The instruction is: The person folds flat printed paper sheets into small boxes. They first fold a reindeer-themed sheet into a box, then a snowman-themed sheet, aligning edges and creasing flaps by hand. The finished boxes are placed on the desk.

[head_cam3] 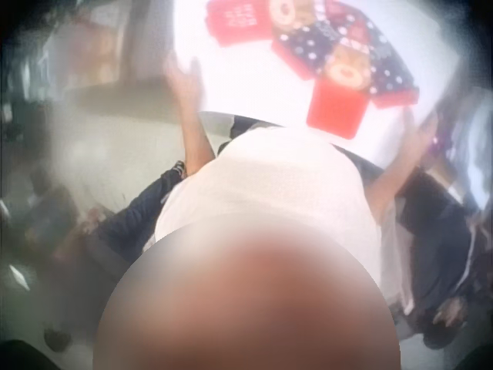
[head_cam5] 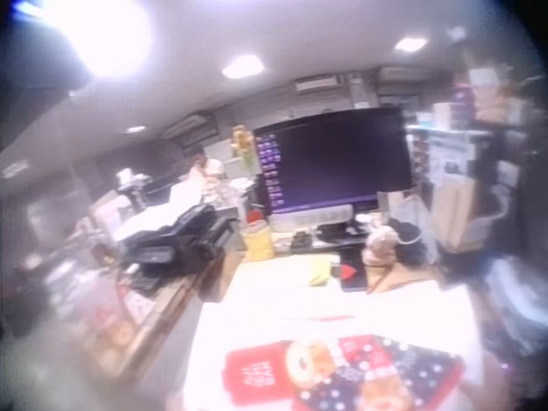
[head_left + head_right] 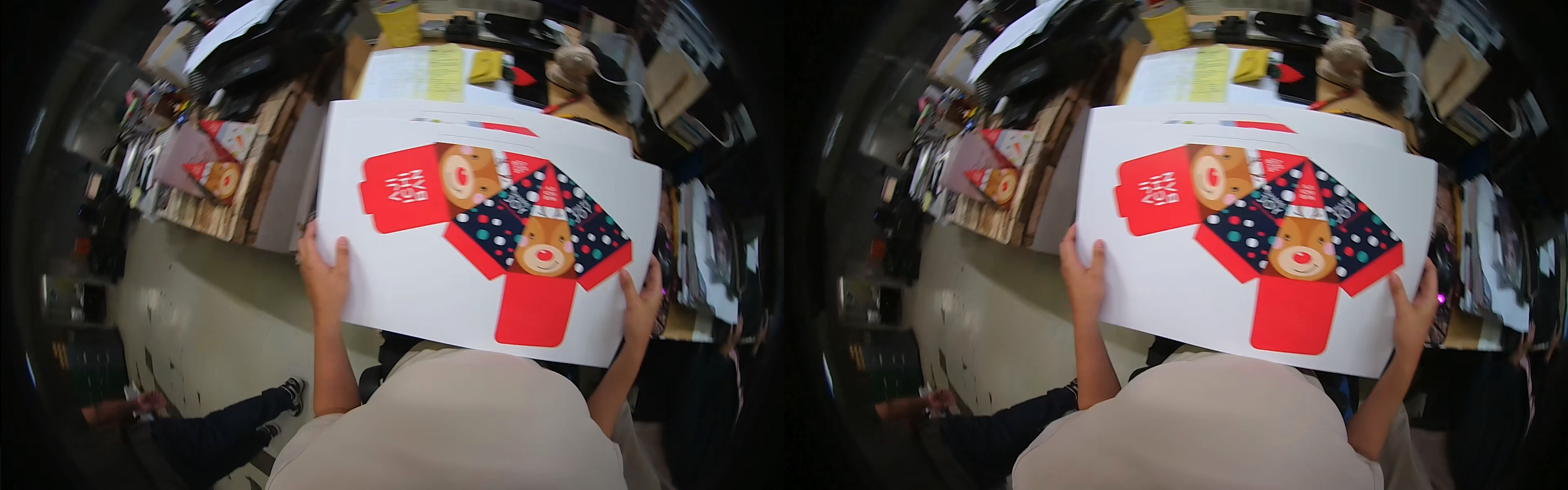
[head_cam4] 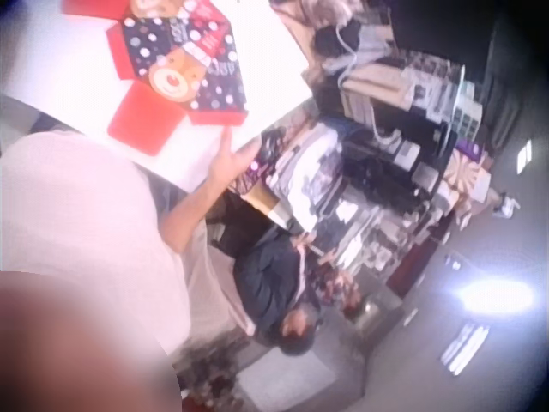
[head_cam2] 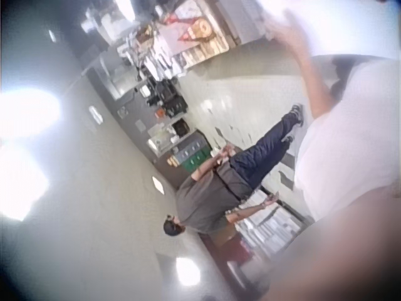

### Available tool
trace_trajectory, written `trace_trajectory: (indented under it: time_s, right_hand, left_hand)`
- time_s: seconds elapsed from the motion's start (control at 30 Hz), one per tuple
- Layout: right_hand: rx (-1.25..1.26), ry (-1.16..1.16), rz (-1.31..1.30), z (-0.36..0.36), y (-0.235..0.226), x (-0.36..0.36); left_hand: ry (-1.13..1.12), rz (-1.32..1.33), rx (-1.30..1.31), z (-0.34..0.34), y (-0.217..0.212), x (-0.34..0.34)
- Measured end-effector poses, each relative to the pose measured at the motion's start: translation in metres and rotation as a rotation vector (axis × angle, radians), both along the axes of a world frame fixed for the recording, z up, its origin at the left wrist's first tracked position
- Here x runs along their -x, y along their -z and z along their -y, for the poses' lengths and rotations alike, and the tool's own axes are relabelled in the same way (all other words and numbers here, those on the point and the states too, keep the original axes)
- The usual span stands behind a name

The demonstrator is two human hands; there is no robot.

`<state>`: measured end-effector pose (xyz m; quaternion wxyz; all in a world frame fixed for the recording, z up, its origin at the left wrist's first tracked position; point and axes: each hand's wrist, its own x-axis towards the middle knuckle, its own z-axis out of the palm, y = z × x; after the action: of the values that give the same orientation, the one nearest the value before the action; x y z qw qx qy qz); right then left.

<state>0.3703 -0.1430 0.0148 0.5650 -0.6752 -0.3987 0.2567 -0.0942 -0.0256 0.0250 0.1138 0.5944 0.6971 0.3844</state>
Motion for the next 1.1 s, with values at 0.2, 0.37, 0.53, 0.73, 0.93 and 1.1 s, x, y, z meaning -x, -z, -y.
trace_trajectory:
  time_s: [0.2, 0.37, 0.53, 0.73, 0.93, 1.1]
  right_hand:
    - [0.019, 0.164, 0.188, -0.004, -0.001, 0.007]
    - [0.142, 0.239, 0.502, -0.010, -0.018, 0.019]
    - [0.173, 0.278, 0.852, -0.010, -0.017, 0.022]
    - [0.024, 0.318, 0.896, 0.007, -0.031, 0.013]
    - [0.011, 0.265, 0.661, 0.017, -0.058, 0.040]
    - [-0.088, -0.414, 0.388, -0.004, -0.069, 0.093]
  left_hand:
    - [0.091, -0.102, 0.087, -0.010, -0.021, 0.071]
    - [-0.131, -0.603, 0.097, -0.091, -0.039, 0.192]
    - [-0.466, -0.405, 0.137, -0.179, -0.021, 0.343]
    - [-0.129, 0.135, 0.064, -0.221, 0.005, 0.393]
    - [-0.049, 0.444, -0.520, -0.103, -0.042, 0.248]
    - [0.719, 0.938, 0.302, 0.030, -0.031, 0.014]
